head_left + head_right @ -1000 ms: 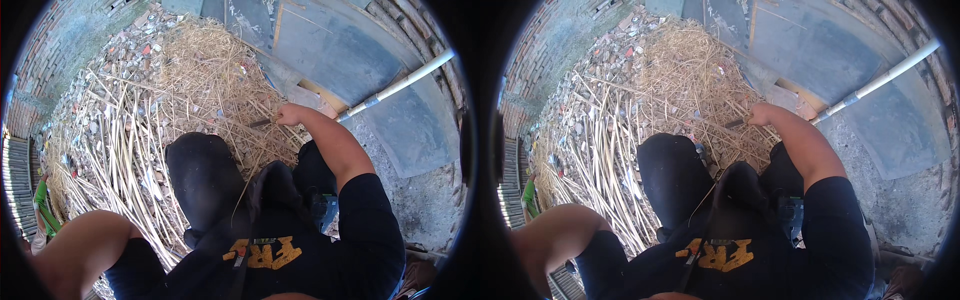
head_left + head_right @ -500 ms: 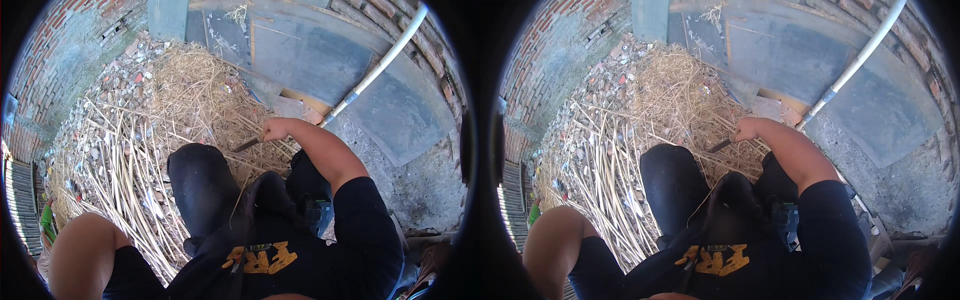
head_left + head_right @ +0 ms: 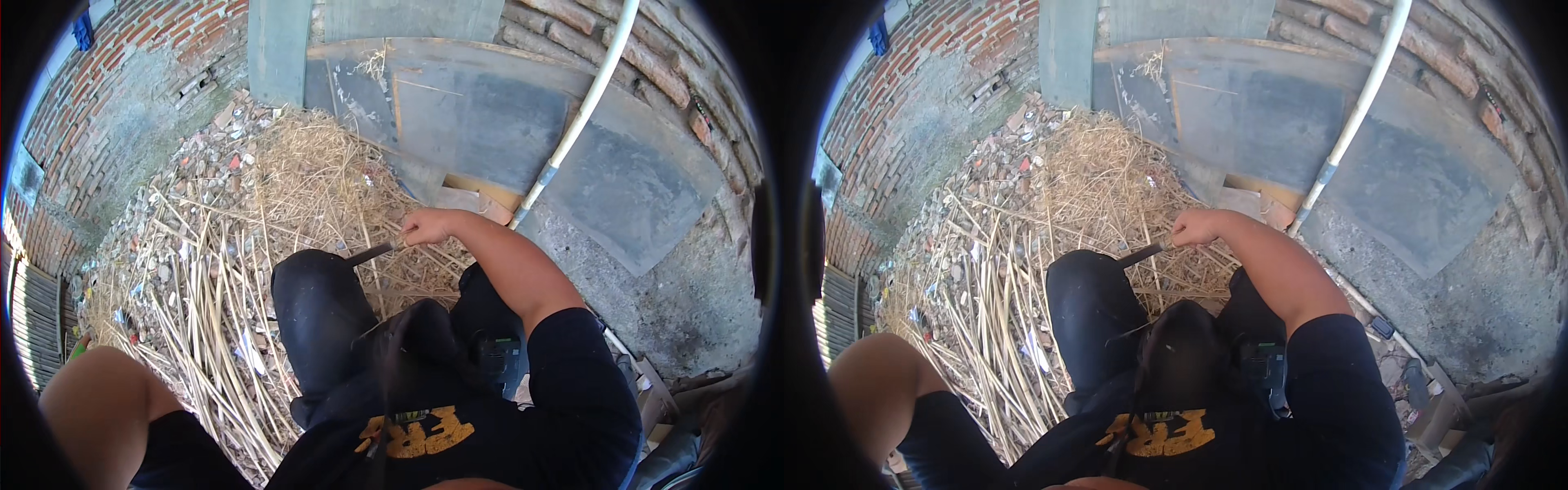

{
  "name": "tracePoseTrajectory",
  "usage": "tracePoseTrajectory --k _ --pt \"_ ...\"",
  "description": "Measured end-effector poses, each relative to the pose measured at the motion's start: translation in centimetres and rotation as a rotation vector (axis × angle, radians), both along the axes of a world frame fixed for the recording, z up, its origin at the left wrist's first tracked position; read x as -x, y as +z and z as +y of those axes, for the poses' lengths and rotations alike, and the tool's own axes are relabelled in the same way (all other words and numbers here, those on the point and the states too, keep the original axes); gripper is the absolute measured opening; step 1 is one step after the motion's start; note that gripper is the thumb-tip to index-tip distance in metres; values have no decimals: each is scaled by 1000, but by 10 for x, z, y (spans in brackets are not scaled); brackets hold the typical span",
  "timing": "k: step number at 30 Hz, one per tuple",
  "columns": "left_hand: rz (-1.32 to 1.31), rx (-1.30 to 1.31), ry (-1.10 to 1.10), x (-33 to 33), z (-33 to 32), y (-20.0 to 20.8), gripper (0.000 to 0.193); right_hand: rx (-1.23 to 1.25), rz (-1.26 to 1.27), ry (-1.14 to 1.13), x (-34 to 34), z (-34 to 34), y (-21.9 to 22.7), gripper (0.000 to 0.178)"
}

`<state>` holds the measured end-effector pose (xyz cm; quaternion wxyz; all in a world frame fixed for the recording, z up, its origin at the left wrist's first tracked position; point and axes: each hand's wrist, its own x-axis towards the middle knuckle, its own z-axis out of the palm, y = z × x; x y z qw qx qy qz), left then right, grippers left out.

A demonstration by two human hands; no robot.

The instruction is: The person uses a large blade to shave the surface of a thin bamboo stick, holding the stick with one hand and drawing the blade along its length while sitting on the ground.

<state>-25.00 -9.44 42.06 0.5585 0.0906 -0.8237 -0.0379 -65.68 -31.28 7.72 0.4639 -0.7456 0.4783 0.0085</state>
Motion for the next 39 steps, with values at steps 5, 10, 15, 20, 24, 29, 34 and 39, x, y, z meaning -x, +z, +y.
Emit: tracePoseTrajectory --k 5,10,15,20,24,29,34,39 --pt "76 -69 27 2 -6 -13 42 59 72 -50 13 14 7 28" --pt "147 -98 25 7 -11 -27 41 106 181 -130 32 15 22 31" --pt "185 -109 4 8 -19 -33 41 151 186 -173 46 27 28 34" --pt "213 -110 -23 5 -28 -35 40 81 59 -282 61 24 17 30" --pt "221 -106 -28 -3 -37 -33 40 41 111 -293 51 22 29 33" --pt "236 -99 -60 -11 -61 -31 39 44 187 -293 55 18 28 34" --pt "236 -120 -79 -16 -84 -33 39 99 159 -309 55 27 27 32" --pt "260 -155 -90 -20 -99 -34 38 119 140 -307 61 26 22 33"
